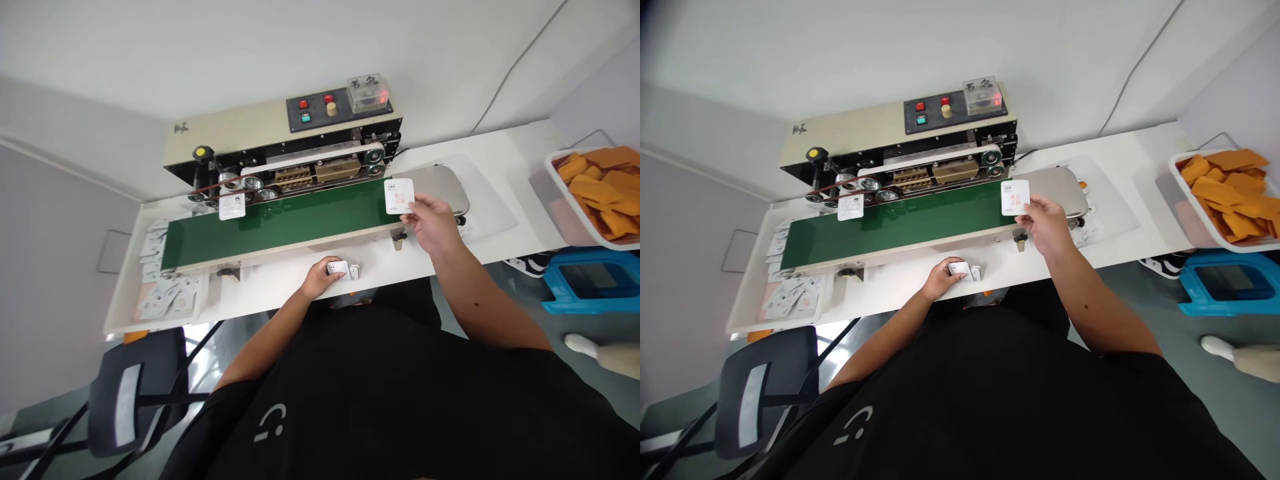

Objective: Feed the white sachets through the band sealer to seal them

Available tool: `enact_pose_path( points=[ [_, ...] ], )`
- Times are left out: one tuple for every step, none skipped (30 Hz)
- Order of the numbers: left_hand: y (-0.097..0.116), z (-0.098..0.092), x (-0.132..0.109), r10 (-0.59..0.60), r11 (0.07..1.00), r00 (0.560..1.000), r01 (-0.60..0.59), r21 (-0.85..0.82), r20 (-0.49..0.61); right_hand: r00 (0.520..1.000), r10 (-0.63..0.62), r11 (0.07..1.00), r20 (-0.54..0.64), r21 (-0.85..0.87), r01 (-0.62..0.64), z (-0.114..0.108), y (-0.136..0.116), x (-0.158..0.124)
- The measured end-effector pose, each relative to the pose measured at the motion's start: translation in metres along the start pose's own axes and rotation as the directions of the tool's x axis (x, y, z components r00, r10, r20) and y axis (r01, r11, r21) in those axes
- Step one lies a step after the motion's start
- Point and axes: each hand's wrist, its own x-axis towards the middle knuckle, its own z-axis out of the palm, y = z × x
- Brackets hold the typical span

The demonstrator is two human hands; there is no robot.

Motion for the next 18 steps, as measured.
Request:
enact_pose_path(
  points=[
    [0.0,0.0,0.0,-0.002,1.0,1.0,0.002,-0.002,0.001,1.0,0.009,1.0,-0.003,0.011,-0.009,0.003,-0.005,0.009],
    [-0.001,0.0,0.0,-0.004,1.0,1.0,0.004,-0.005,0.004,1.0,0.014,1.0,-0.004,0.02,-0.014,0.007,-0.009,0.017],
    [-0.001,0.0,0.0,-0.005,1.0,1.0,0.005,-0.006,0.007,1.0,0.013,0.999,-0.007,0.03,-0.013,0.01,-0.013,0.026],
    [-0.002,0.001,0.0,-0.005,1.0,1.0,0.005,-0.007,0.01,1.0,0.01,0.999,-0.015,0.038,-0.009,0.014,-0.017,0.034],
    [-0.002,0.0,0.0,-0.003,1.0,1.0,0.003,-0.007,0.011,1.0,0.008,0.999,-0.025,0.042,-0.007,0.018,-0.02,0.041],
    [-0.002,0.0,0.0,0.001,1.0,1.0,0.0,-0.004,0.01,0.999,0.009,0.999,-0.032,0.041,-0.007,0.021,-0.022,0.048],
    [-0.002,0.0,0.0,0.005,1.0,1.0,-0.005,0.001,0.007,0.999,0.013,0.999,-0.031,0.034,-0.012,0.025,-0.024,0.054],
    [-0.001,0.0,0.0,0.008,1.0,1.0,-0.008,0.007,0.002,0.999,0.024,1.0,-0.024,0.02,-0.023,0.029,-0.025,0.059],
    [-0.001,0.0,-0.001,0.009,1.0,1.0,-0.009,0.014,-0.002,0.999,0.039,0.999,-0.012,0.002,-0.039,0.034,-0.025,0.064],
    [0.0,0.0,-0.001,0.008,1.0,1.0,-0.008,0.019,-0.005,0.998,0.056,0.998,0.003,-0.015,-0.055,0.038,-0.026,0.069],
    [0.0,0.0,-0.001,0.006,1.0,1.0,-0.006,0.023,-0.007,0.997,0.071,0.997,0.016,-0.031,-0.071,0.043,-0.026,0.073],
    [0.001,0.0,-0.001,0.004,1.0,1.0,-0.003,0.024,-0.009,0.996,0.085,0.996,0.024,-0.043,-0.084,0.048,-0.026,0.077],
    [0.002,0.0,-0.002,0.002,1.0,1.0,-0.001,0.023,-0.009,0.995,0.098,0.994,0.028,-0.053,-0.096,0.052,-0.026,0.081],
    [0.003,-0.001,-0.002,0.001,1.0,1.0,-0.001,0.02,-0.008,0.993,0.109,0.992,0.035,-0.063,-0.107,0.056,-0.026,0.082],
    [0.003,-0.001,-0.002,0.0,1.0,1.0,0.0,0.016,-0.007,0.993,0.115,0.991,0.042,-0.077,-0.111,0.059,-0.027,0.082],
    [0.004,-0.001,-0.002,-0.001,1.0,1.0,0.001,0.012,-0.007,0.994,0.104,0.99,0.044,-0.098,-0.099,0.061,-0.027,0.079],
    [0.004,-0.001,-0.002,-0.002,1.0,1.0,0.002,0.009,-0.006,0.997,0.062,0.99,0.04,-0.129,-0.056,0.061,-0.026,0.073],
    [0.005,-0.001,-0.002,-0.004,1.0,1.0,0.004,0.007,-0.006,0.999,-0.017,0.985,0.027,-0.169,0.021,0.059,-0.023,0.064]
  ],
)
